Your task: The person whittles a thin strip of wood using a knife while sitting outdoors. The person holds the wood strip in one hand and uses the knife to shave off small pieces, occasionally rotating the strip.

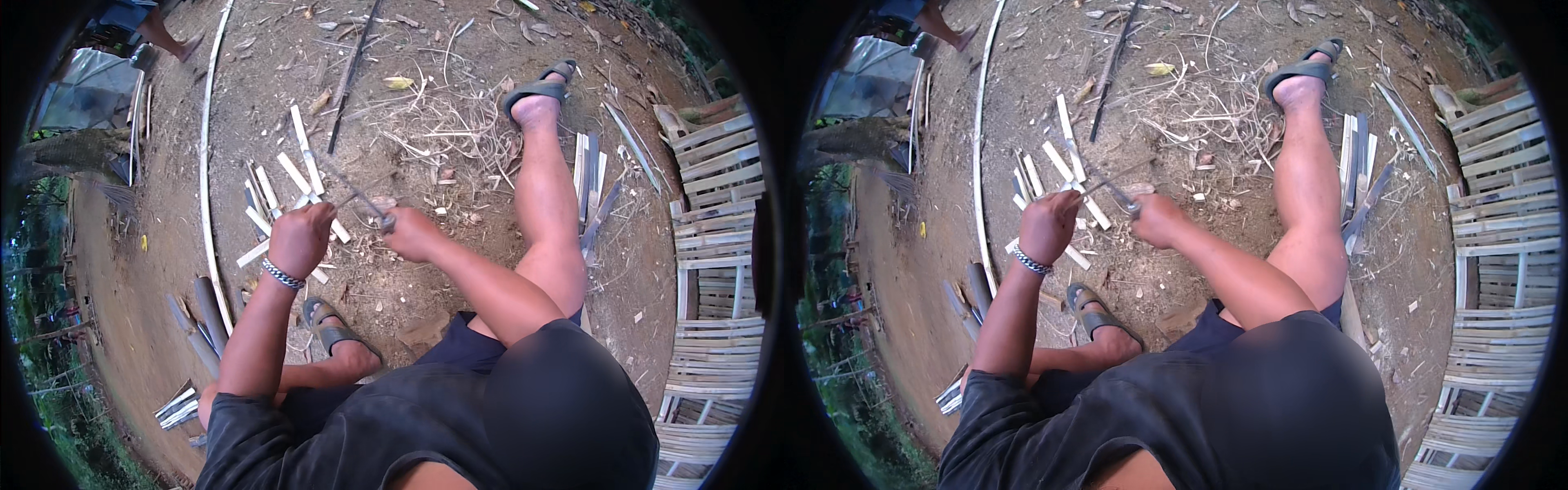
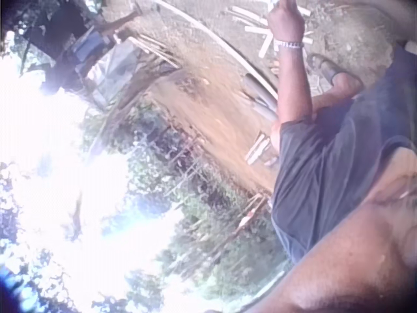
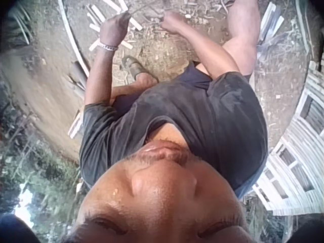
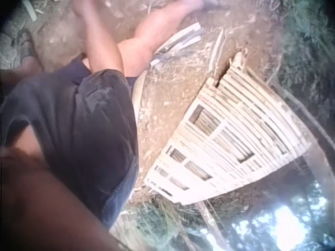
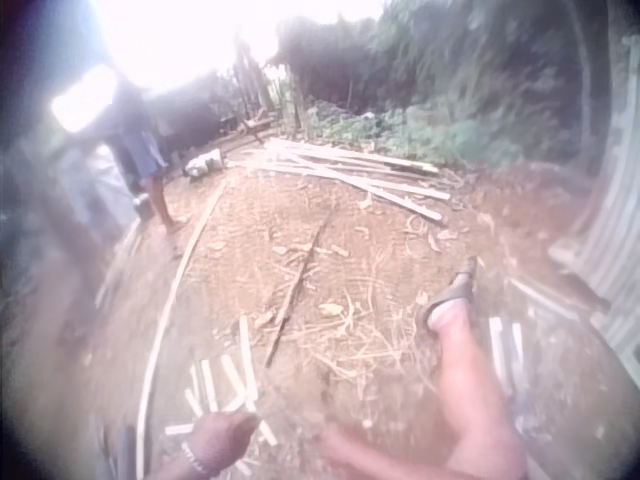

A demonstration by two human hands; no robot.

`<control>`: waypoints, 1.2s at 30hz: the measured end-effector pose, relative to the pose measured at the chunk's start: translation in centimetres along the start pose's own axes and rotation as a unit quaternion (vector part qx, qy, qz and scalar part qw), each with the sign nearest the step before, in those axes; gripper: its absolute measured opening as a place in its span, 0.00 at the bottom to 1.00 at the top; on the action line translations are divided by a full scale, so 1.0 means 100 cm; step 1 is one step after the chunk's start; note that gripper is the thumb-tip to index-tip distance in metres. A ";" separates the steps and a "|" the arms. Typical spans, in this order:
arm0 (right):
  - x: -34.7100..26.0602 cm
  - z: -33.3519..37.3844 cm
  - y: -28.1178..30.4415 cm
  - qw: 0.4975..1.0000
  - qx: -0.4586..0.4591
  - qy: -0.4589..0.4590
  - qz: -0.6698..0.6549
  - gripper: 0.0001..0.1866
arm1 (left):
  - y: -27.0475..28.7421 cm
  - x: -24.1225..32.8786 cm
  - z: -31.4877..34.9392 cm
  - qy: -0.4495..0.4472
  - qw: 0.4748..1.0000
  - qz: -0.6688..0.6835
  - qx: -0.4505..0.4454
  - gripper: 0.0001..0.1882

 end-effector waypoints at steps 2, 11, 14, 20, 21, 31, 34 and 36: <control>0.046 -0.019 -0.018 0.998 -0.011 -0.046 0.047 0.14 | 0.000 -0.003 0.001 0.019 0.999 -0.010 -0.037 0.05; 0.094 -0.044 -0.023 0.993 0.017 -0.092 0.075 0.12 | -0.001 -0.017 0.007 0.053 0.998 -0.006 -0.037 0.06; 0.130 -0.062 -0.008 0.986 0.037 -0.119 0.110 0.14 | -0.005 -0.015 0.000 0.044 0.998 -0.003 -0.053 0.06; 0.141 -0.056 -0.017 0.984 0.036 -0.149 0.092 0.15 | 0.002 -0.021 -0.003 0.091 0.994 0.010 -0.052 0.06; 0.147 -0.058 -0.015 0.984 0.032 -0.153 0.086 0.15 | 0.003 -0.022 -0.004 0.101 0.993 0.013 -0.058 0.06; 0.005 -0.007 -0.022 1.000 0.004 0.023 0.002 0.11 | 0.001 -0.022 0.018 0.053 0.997 -0.004 -0.053 0.08; 0.013 -0.010 -0.021 1.000 0.015 0.006 0.022 0.11 | 0.002 -0.011 0.016 0.043 0.996 -0.024 -0.073 0.07; 0.071 -0.037 -0.018 0.997 0.030 -0.059 0.029 0.11 | 0.001 -0.005 0.014 0.030 0.997 -0.020 -0.075 0.07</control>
Point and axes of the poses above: each hand's wrist, its own z-axis away from the middle knuckle, its own y-axis out of the back of the hand, x = y × z, the point moved 6 cm from there along -z, towards the middle knuckle, and after that the axes turned 5 degrees about -y, right-handed, at the moved point
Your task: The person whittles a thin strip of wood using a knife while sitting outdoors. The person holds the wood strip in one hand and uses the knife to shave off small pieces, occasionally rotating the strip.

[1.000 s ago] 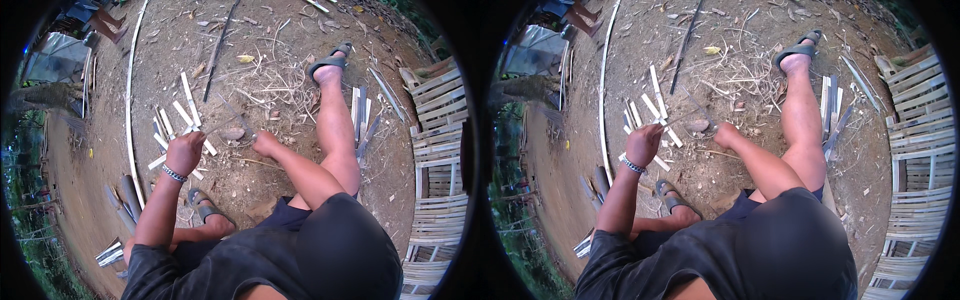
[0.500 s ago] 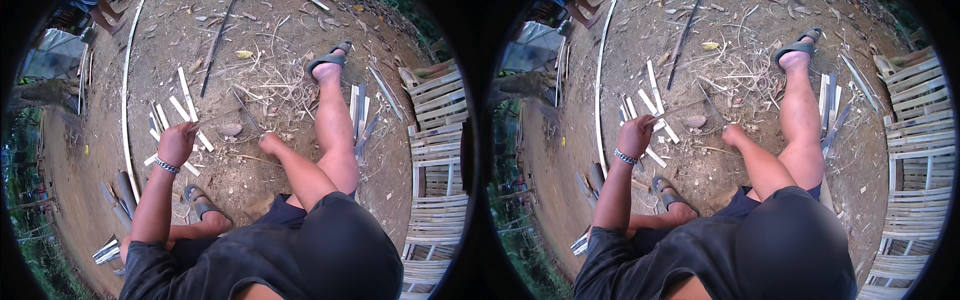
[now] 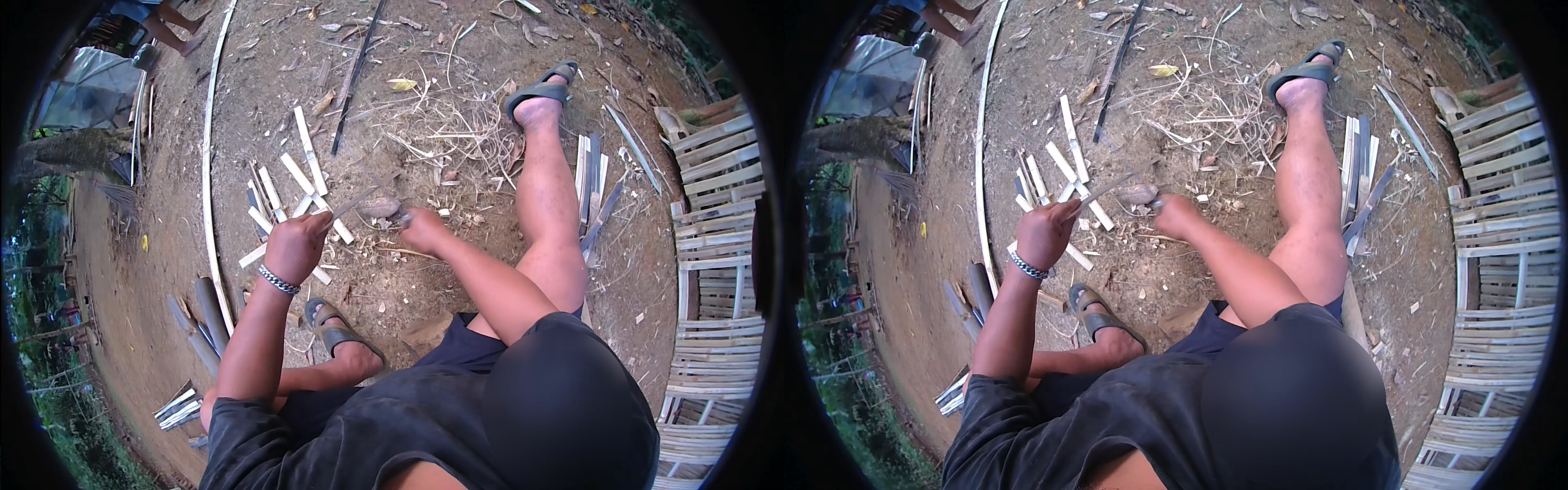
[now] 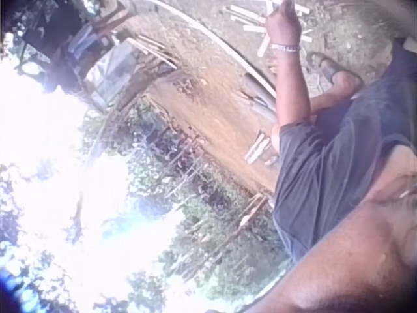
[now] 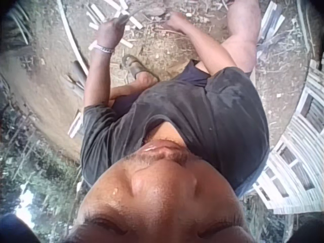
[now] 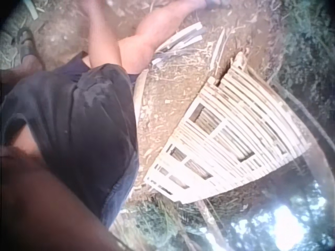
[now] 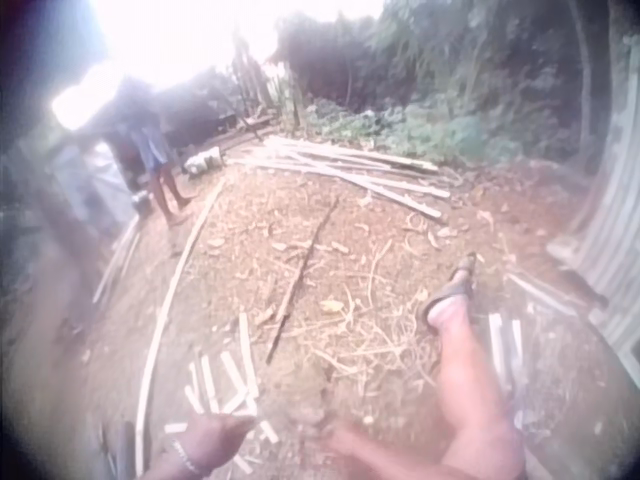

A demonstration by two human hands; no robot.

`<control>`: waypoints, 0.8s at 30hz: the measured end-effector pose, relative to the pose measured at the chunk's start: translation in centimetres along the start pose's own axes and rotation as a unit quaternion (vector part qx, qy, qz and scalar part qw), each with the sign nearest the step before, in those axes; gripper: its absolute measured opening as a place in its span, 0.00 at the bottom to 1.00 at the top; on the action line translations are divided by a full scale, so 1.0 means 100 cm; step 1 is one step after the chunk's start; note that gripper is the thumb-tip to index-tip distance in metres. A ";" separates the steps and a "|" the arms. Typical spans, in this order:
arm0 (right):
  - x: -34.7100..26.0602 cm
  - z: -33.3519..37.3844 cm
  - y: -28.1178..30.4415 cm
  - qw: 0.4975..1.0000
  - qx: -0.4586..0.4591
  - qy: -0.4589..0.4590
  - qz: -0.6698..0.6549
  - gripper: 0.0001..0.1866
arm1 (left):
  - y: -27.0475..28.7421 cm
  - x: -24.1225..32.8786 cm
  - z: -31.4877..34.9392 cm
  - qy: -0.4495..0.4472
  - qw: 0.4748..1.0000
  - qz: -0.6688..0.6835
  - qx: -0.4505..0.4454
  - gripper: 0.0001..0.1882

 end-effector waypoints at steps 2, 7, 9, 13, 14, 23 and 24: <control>0.021 -0.016 0.007 0.999 -0.002 -0.033 0.028 0.10 | -0.005 0.001 -0.002 -0.018 0.999 0.022 0.020 0.07; -0.020 0.009 -0.002 0.998 0.015 0.066 0.008 0.09 | -0.003 -0.018 0.004 0.040 0.998 0.040 0.038 0.07; 0.015 -0.011 -0.011 0.999 0.028 -0.010 0.025 0.11 | -0.003 -0.022 0.005 0.057 0.997 0.042 0.031 0.08; 0.079 -0.044 -0.005 0.990 0.021 -0.117 0.081 0.14 | -0.006 -0.022 -0.004 0.084 0.994 0.063 0.033 0.08; 0.082 -0.043 -0.004 0.988 0.030 -0.121 0.094 0.14 | -0.009 -0.023 -0.004 0.094 0.992 0.074 0.036 0.08; -0.073 0.039 0.008 0.997 -0.029 0.078 -0.004 0.16 | -0.006 -0.024 0.007 0.132 0.989 0.065 0.031 0.09; -0.059 0.031 0.008 0.999 -0.013 0.051 -0.007 0.14 | -0.004 -0.021 0.005 0.125 0.990 0.062 0.036 0.09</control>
Point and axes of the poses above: each hand's wrist, its own z-axis away from the middle knuckle, its own y-axis out of the back of the hand, x = y × z, the point moved 6 cm from there along -z, towards the middle knuckle, and after that the axes turned 5 degrees about -y, right-handed, at the moved point
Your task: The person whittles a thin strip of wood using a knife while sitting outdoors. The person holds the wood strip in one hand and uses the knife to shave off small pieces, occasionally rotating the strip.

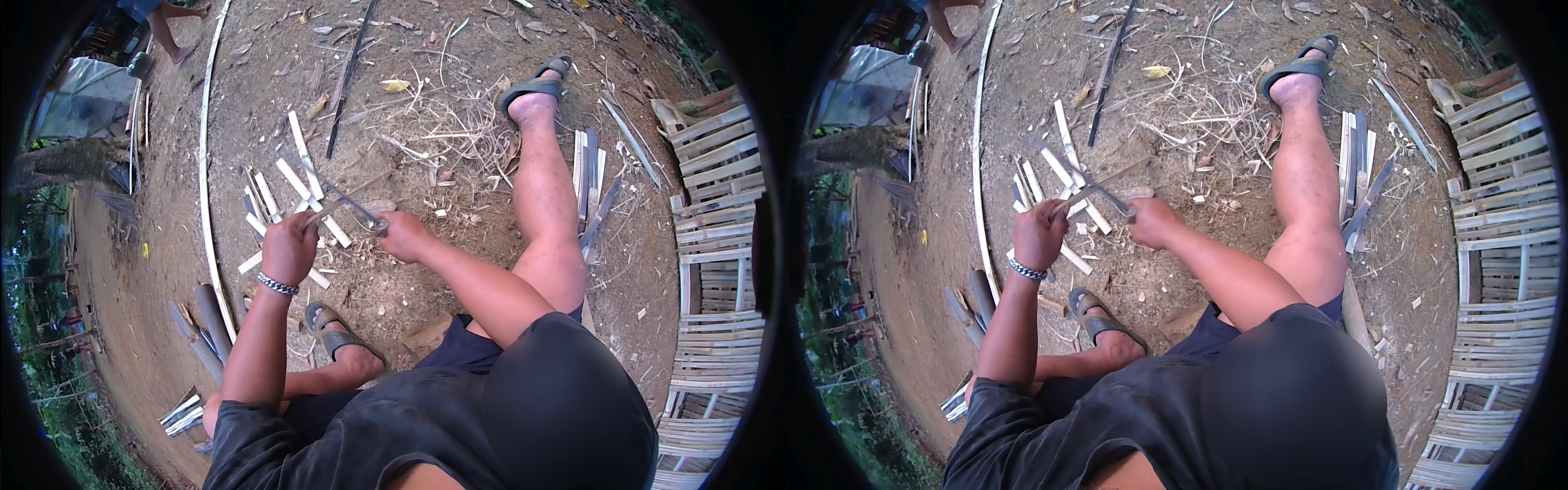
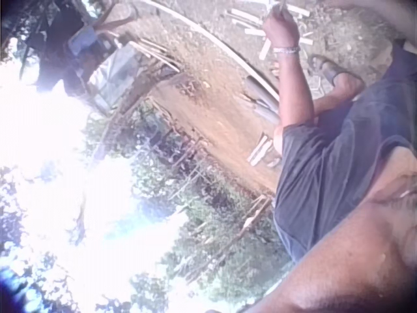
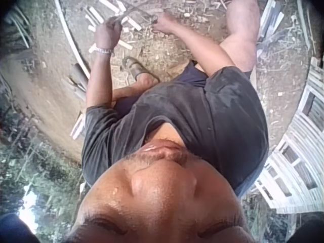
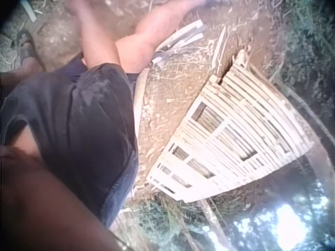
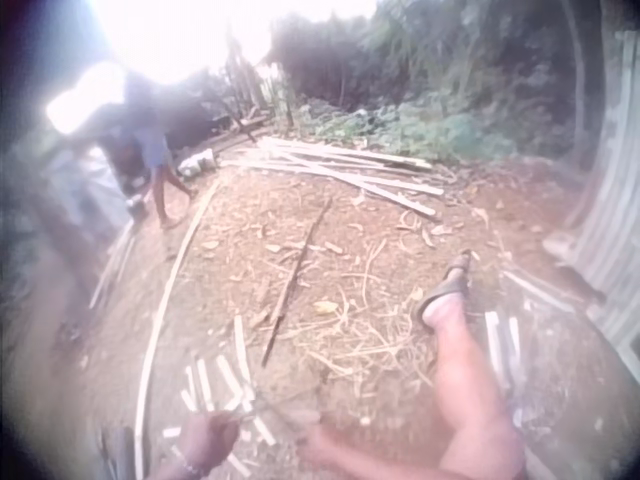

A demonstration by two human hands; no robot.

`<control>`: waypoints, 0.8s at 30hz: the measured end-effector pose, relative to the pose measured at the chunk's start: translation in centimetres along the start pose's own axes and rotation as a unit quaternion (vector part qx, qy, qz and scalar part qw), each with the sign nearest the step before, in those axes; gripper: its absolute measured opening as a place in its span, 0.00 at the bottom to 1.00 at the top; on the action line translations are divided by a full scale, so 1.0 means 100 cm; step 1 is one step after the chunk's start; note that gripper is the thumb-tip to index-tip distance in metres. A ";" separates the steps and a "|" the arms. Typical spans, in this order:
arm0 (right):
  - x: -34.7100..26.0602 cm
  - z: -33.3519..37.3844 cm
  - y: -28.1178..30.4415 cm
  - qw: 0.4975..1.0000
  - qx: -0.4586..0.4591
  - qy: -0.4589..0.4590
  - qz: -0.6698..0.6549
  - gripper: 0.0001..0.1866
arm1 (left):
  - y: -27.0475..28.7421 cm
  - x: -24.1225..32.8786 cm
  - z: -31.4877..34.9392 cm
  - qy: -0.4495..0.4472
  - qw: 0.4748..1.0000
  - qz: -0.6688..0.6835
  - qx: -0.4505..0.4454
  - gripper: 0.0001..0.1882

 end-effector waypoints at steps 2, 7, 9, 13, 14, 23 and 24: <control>0.057 -0.031 -0.009 0.998 0.032 -0.053 -0.006 0.12 | -0.008 -0.002 -0.002 0.005 1.000 0.020 -0.008 0.09; 0.059 -0.037 -0.005 0.994 -0.019 -0.107 0.020 0.14 | -0.021 -0.036 0.010 0.091 0.994 0.060 -0.016 0.10; 0.048 -0.027 -0.017 0.994 -0.034 -0.093 0.048 0.18 | -0.018 -0.029 0.007 0.057 0.997 0.042 -0.014 0.10; 0.043 -0.019 -0.005 0.995 -0.054 -0.062 0.059 0.21 | -0.012 -0.029 0.015 0.081 0.996 0.045 -0.011 0.10; 0.072 -0.029 0.005 0.991 -0.050 -0.095 0.079 0.20 | -0.010 -0.024 0.010 0.081 0.996 0.041 -0.012 0.10; 0.110 -0.040 -0.001 0.991 0.048 -0.098 0.074 0.17 | -0.009 -0.021 0.006 0.147 0.983 0.113 0.000 0.11; 0.130 -0.049 -0.001 0.988 0.033 -0.112 0.103 0.16 | -0.009 -0.020 -0.001 0.160 0.980 0.116 -0.005 0.11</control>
Point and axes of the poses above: each hand's wrist, its own z-axis away from the middle knuckle, its own y-axis out of the back of the hand, x = y × z, the point moved 6 cm from there along -z, towards the middle knuckle, and after that the axes turned 5 degrees about -y, right-handed, at the moved point
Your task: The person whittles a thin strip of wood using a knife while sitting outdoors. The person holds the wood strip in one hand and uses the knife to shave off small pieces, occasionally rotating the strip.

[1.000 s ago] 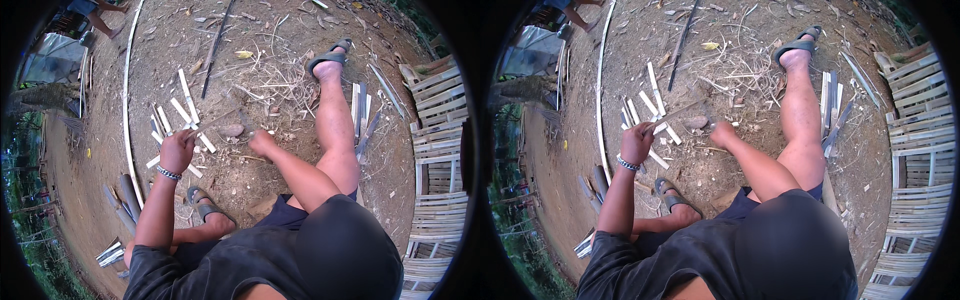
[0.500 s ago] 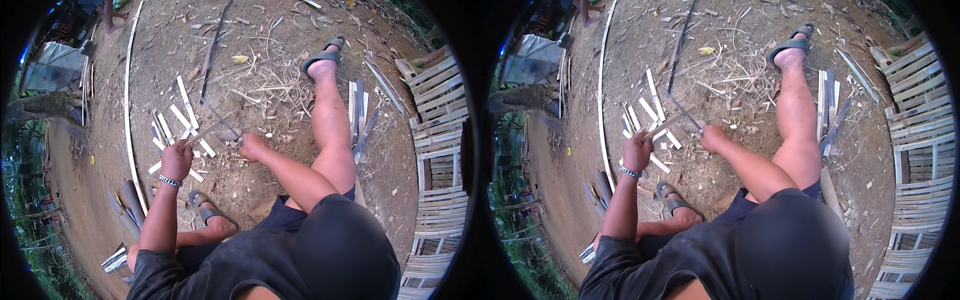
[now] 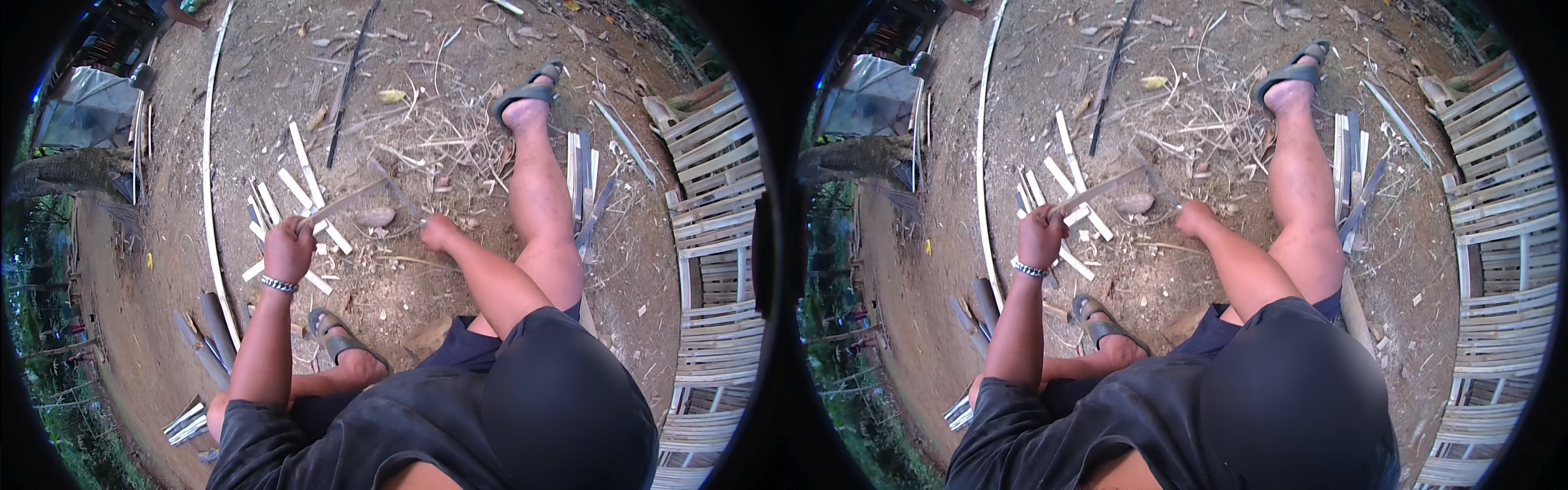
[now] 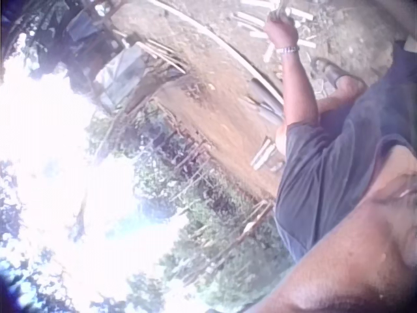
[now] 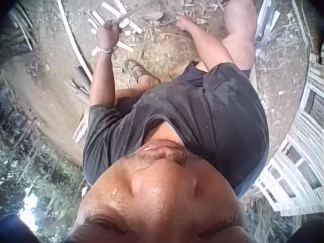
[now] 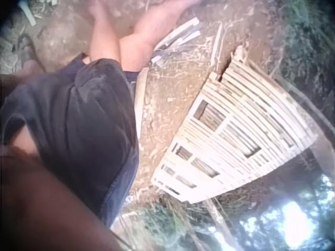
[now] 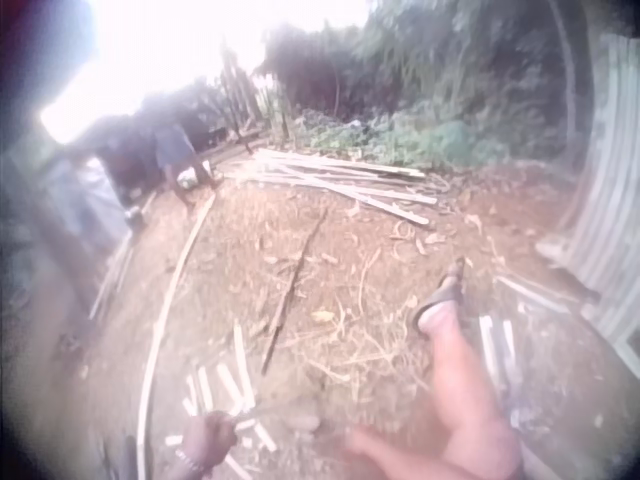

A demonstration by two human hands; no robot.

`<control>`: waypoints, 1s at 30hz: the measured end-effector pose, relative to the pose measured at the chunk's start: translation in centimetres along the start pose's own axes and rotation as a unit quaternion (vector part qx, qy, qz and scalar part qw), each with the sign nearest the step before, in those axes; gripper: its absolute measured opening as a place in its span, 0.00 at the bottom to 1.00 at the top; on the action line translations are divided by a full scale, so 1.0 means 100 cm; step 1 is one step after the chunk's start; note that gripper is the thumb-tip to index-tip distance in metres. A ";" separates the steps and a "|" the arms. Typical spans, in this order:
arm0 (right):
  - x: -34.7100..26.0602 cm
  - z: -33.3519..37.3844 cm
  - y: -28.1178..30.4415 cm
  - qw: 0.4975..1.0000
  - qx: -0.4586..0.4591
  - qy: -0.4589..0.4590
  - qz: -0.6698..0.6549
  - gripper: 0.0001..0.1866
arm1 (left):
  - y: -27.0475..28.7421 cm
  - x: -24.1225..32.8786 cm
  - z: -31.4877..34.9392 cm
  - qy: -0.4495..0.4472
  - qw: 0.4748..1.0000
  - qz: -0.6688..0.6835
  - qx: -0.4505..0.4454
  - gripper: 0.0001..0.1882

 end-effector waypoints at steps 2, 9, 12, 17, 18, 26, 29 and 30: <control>0.024 -0.015 -0.006 0.997 -0.031 -0.021 0.063 0.16 | -0.006 -0.011 -0.004 0.042 0.998 0.054 -0.003 0.16; 0.000 0.019 0.001 0.988 0.017 -0.044 -0.145 0.16 | -0.006 -0.048 -0.008 0.132 0.985 0.112 0.017 0.17; -0.032 0.047 0.015 0.989 0.015 -0.072 -0.125 0.26 | -0.009 -0.040 -0.005 0.121 0.980 0.150 0.049 0.15; -0.090 0.076 0.032 0.985 0.010 0.057 -0.160 0.25 | -0.010 -0.023 0.005 0.145 0.979 0.141 0.005 0.14; -0.090 0.074 0.029 0.985 0.014 0.075 -0.156 0.23 | -0.013 -0.022 0.005 0.145 0.981 0.130 -0.007 0.14; -0.123 0.097 0.007 0.994 -0.036 0.095 -0.043 0.18 | -0.030 -0.017 0.018 0.068 0.996 0.020 -0.056 0.18; -0.135 0.116 0.018 0.988 -0.064 0.139 -0.011 0.18 | -0.045 -0.046 0.023 0.098 0.990 0.094 -0.033 0.16; -0.131 0.115 0.026 0.987 -0.099 0.125 -0.005 0.19 | -0.049 -0.049 0.021 0.107 0.985 0.132 -0.029 0.15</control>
Point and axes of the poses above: each hand's wrist, its own z-axis away from the middle knuckle, its own y-axis out of the back of the hand, x = y × z, the point moved 6 cm from there along -z, towards the middle knuckle, and after that the axes turned 5 degrees about -y, right-handed, at the moved point
